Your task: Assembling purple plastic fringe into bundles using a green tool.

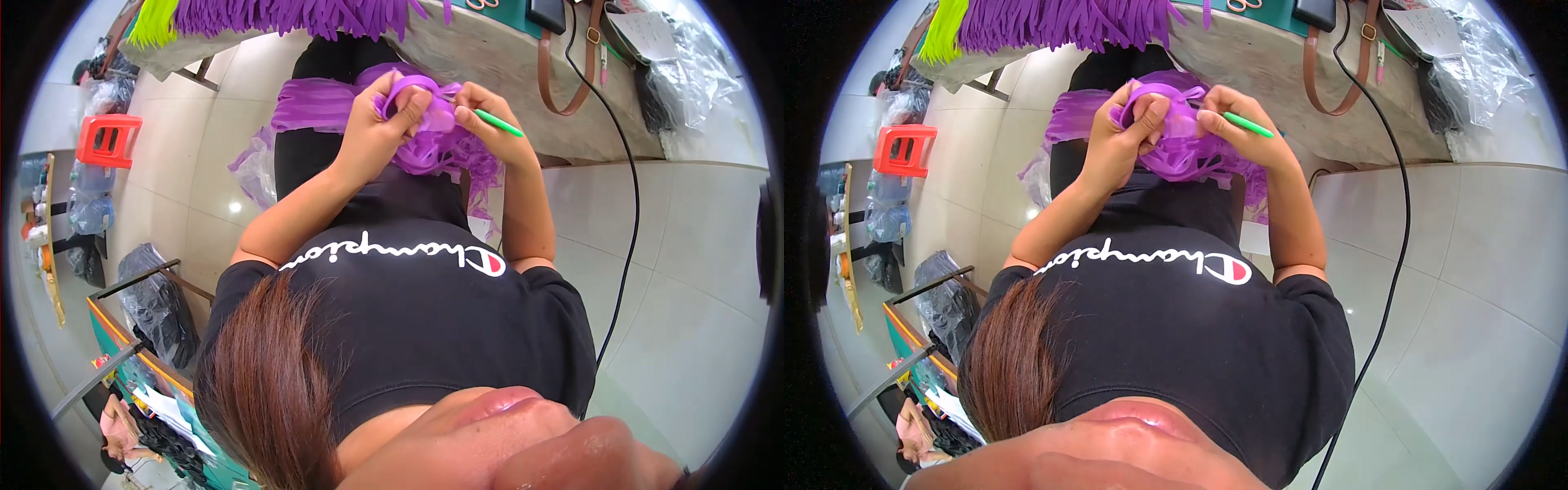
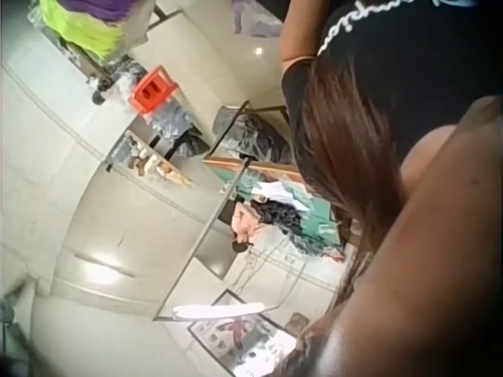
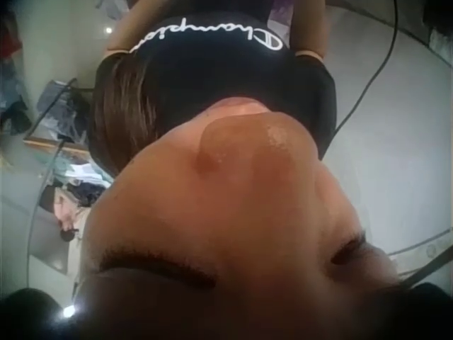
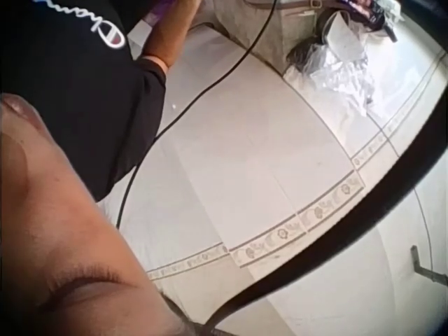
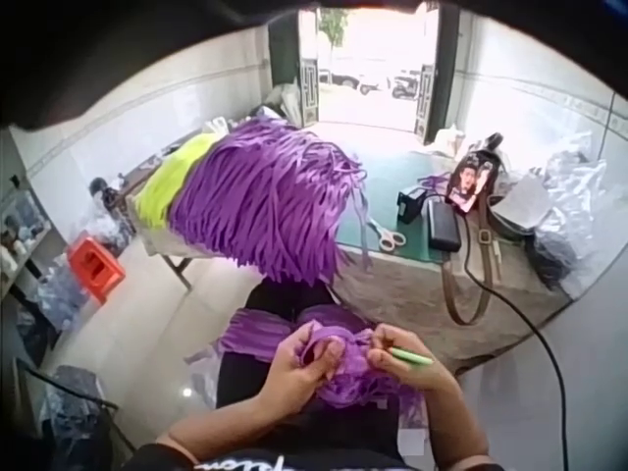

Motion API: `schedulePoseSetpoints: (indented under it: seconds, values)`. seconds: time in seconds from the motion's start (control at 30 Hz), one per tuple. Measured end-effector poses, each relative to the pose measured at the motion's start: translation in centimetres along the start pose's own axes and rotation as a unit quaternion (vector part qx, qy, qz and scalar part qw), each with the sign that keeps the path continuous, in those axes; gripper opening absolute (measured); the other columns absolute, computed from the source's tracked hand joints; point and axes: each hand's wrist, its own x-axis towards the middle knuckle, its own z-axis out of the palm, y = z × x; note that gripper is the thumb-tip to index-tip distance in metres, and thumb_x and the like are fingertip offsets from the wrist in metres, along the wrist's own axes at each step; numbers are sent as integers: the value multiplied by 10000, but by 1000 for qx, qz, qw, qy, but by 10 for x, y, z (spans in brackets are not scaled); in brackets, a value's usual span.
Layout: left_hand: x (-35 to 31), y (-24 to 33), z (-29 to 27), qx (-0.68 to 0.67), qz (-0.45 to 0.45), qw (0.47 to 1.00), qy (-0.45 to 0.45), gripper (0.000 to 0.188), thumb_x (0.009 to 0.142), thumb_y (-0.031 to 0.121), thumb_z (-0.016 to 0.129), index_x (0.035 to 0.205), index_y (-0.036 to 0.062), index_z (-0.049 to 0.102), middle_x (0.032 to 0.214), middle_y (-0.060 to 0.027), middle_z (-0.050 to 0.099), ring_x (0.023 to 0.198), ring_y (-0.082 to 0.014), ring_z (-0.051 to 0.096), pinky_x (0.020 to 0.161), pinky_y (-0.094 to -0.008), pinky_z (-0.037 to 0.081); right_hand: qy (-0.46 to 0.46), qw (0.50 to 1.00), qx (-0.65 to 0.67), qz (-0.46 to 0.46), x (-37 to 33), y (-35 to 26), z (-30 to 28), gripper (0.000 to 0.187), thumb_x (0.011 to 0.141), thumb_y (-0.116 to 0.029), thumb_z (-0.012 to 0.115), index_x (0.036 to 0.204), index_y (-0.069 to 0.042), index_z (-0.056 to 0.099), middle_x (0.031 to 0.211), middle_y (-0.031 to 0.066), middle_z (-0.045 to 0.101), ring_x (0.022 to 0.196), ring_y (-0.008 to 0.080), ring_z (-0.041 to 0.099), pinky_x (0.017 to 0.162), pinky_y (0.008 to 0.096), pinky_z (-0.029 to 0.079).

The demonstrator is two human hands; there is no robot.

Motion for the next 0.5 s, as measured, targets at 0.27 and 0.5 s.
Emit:
schedulePoseSetpoints:
  seconds: [0.27,0.5]
  values:
    - [9,-17,-8,43,-8,998,46,152,985,207,508,955,71,447,793,-58,591,639,-83,526,574,-218,413,160,984,-21,-71,-17,-29,-6,259,864,13,635,787,-69,401,813,81,579,671,95,546,593,206,423]
    - [1,-3,-1,-139,-134,979,-63,299,998,384,433,1036,87,436,1045,-171,641,792,-152,610,678,-254,468,194,976,11,-94,-14,-40,22,300,831,70,643,767,-62,381,820,94,551,651,117,578,594,205,461]
